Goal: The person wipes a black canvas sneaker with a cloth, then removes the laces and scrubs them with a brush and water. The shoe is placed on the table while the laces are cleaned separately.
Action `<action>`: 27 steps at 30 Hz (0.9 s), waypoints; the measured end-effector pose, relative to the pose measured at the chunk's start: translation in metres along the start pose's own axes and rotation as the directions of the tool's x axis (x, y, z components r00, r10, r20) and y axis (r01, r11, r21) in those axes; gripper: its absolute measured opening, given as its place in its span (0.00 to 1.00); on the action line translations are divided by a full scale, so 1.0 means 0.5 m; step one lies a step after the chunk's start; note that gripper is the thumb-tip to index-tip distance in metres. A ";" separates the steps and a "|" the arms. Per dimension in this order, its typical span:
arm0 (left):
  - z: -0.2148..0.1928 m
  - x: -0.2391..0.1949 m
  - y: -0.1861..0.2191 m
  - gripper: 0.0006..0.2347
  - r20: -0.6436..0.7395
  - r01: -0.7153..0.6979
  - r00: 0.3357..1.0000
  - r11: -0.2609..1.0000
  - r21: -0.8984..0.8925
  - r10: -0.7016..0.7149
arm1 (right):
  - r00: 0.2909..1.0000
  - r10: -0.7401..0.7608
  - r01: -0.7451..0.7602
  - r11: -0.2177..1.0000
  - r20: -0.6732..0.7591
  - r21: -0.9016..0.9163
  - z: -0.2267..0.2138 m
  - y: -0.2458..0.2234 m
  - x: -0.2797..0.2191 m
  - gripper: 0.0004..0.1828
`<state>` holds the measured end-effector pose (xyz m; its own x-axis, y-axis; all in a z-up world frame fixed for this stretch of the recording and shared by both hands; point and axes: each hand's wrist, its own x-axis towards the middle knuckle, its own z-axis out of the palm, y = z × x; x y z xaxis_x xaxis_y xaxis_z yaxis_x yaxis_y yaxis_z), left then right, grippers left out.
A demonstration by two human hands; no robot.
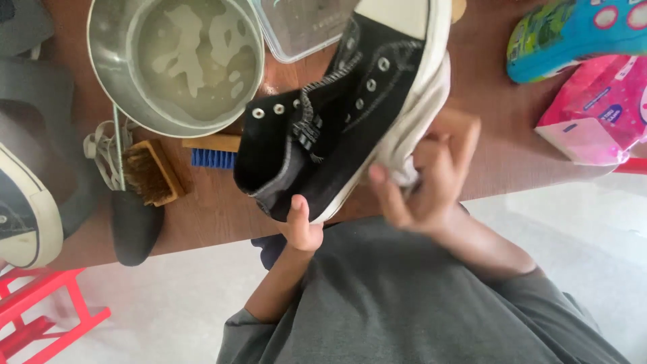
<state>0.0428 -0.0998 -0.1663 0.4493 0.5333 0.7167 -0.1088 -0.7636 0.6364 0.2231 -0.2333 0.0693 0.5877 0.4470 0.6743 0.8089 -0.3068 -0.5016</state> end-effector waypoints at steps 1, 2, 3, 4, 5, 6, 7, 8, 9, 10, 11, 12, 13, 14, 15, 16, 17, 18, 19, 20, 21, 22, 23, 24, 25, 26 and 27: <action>0.021 0.006 -0.020 0.16 -0.150 -0.541 0.809 0.819 0.191 0.569 | 0.999 -0.042 0.042 0.996 0.003 0.074 0.023 -0.017 -0.019 0.18; 0.018 0.020 -0.015 0.16 -0.149 -0.541 0.807 0.817 0.197 0.571 | 0.999 -0.045 0.045 0.996 0.003 0.080 0.036 -0.023 -0.037 0.18; 0.015 0.033 -0.011 0.15 -0.112 -0.533 0.819 0.819 0.213 0.563 | 0.993 -0.114 0.112 0.975 -0.001 0.193 0.051 -0.028 -0.056 0.14; 0.007 0.043 -0.002 0.14 -0.071 -0.523 0.833 0.822 0.225 0.549 | 0.985 -0.175 0.170 0.938 -0.009 0.303 0.062 -0.038 -0.078 0.10; -0.007 0.075 0.026 0.14 -0.066 -0.522 0.834 0.822 0.226 0.548 | 0.985 -0.172 0.165 0.937 -0.007 0.307 0.059 -0.027 -0.056 0.10; -0.014 0.109 0.051 0.13 -0.011 -0.511 0.849 0.827 0.236 0.528 | 0.947 -0.313 0.318 0.896 -0.066 0.309 0.056 -0.014 -0.031 0.09; -0.021 0.144 0.076 0.12 0.043 -0.501 0.861 0.830 0.246 0.507 | 0.886 -0.447 0.463 0.833 -0.124 0.302 0.052 0.000 -0.007 0.09; -0.023 0.119 0.058 0.12 0.043 -0.501 0.861 0.831 0.242 0.506 | 0.887 -0.445 0.461 0.836 -0.123 0.299 0.053 -0.001 0.009 0.09; -0.026 0.094 0.041 0.12 0.052 -0.472 0.880 0.854 0.219 0.472 | 0.915 -0.360 0.389 0.908 -0.184 0.157 0.055 -0.003 0.024 0.09; -0.034 0.065 0.027 0.13 0.065 -0.438 0.899 0.876 0.203 0.434 | 0.927 -0.278 0.294 0.956 -0.253 0.025 0.056 -0.007 0.037 0.09; -0.044 0.050 0.025 0.13 0.070 -0.434 0.900 0.877 0.206 0.429 | 0.922 -0.204 0.181 0.978 -0.330 -0.100 0.057 -0.012 0.050 0.10; -0.046 0.040 0.016 0.13 0.082 -0.387 0.922 0.904 0.181 0.378 | 0.897 -0.147 0.059 0.975 -0.417 -0.217 0.061 -0.013 0.068 0.11; -0.049 0.030 0.008 0.14 0.097 -0.338 0.940 0.928 0.156 0.326 | 0.857 -0.102 -0.074 0.946 -0.505 -0.317 0.064 -0.014 0.087 0.12; -0.053 0.024 0.011 0.14 0.097 -0.337 0.941 0.928 0.155 0.326 | 0.857 -0.101 -0.075 0.945 -0.505 -0.317 0.043 -0.010 0.107 0.12; -0.058 0.019 0.014 0.14 0.114 -0.285 0.956 0.950 0.130 0.271 | 0.916 -0.034 -0.076 0.964 -0.399 -0.255 0.023 -0.007 0.128 0.12; -0.060 0.017 0.013 0.15 0.130 -0.233 0.967 0.966 0.108 0.219 | 0.958 0.027 -0.083 0.979 -0.286 -0.188 0.005 -0.002 0.152 0.14; -0.063 0.036 0.027 0.15 0.128 -0.236 0.967 0.966 0.109 0.222 | 0.957 0.024 -0.081 0.979 -0.288 -0.187 0.008 0.006 0.160 0.14; -0.065 0.054 0.041 0.15 0.076 -0.218 0.975 0.968 0.124 0.209 | 0.950 0.084 -0.099 0.994 -0.302 -0.035 0.011 0.014 0.168 0.13; -0.068 0.071 0.054 0.15 0.024 -0.198 0.980 0.970 0.138 0.197 | 0.941 0.144 -0.112 0.987 -0.305 0.119 0.014 0.022 0.176 0.14; -0.061 0.080 0.060 0.15 0.022 -0.197 0.980 0.970 0.145 0.196 | 0.942 0.143 -0.110 0.986 -0.302 0.125 0.025 0.017 0.156 0.14; -0.054 0.090 0.066 0.15 -0.026 -0.224 0.973 0.965 0.134 0.229 | 0.913 0.154 -0.119 0.986 -0.378 0.115 0.037 0.013 0.135 0.14; -0.044 0.100 0.071 0.14 -0.077 -0.253 0.962 0.960 0.122 0.263 | 0.876 0.161 -0.127 0.986 -0.454 0.105 0.047 0.010 0.114 0.18; -0.038 0.018 0.051 0.14 -0.081 -0.254 0.961 0.959 0.126 0.265 | 0.877 0.159 -0.123 0.986 -0.454 0.108 0.095 0.054 0.001 0.18; -0.030 -0.061 0.031 0.13 -0.133 -0.137 0.978 0.976 0.168 0.160 | 0.786 0.513 -0.305 0.807 -0.344 0.505 0.128 0.090 -0.111 0.19; -0.020 -0.140 0.010 0.13 -0.189 -0.018 0.980 0.979 0.203 0.057 | 0.639 0.763 -0.418 0.448 -0.094 0.791 0.142 0.121 -0.222 0.22; 0.003 -0.034 0.026 0.13 -0.189 -0.020 0.980 0.979 0.201 0.059 | 0.640 0.762 -0.415 0.449 -0.097 0.791 0.136 0.079 -0.187 0.22; 0.016 0.073 0.049 0.15 -0.172 -0.256 0.935 0.927 0.275 0.309 | 0.779 0.621 -0.325 0.513 -0.083 0.794 0.130 0.036 -0.153 0.17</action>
<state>0.0635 -0.1021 -0.1267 0.2339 0.3255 0.9161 0.0284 -0.9442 0.3282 0.1914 -0.2186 -0.0263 0.9620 0.0882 0.2585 0.2103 0.3649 -0.9070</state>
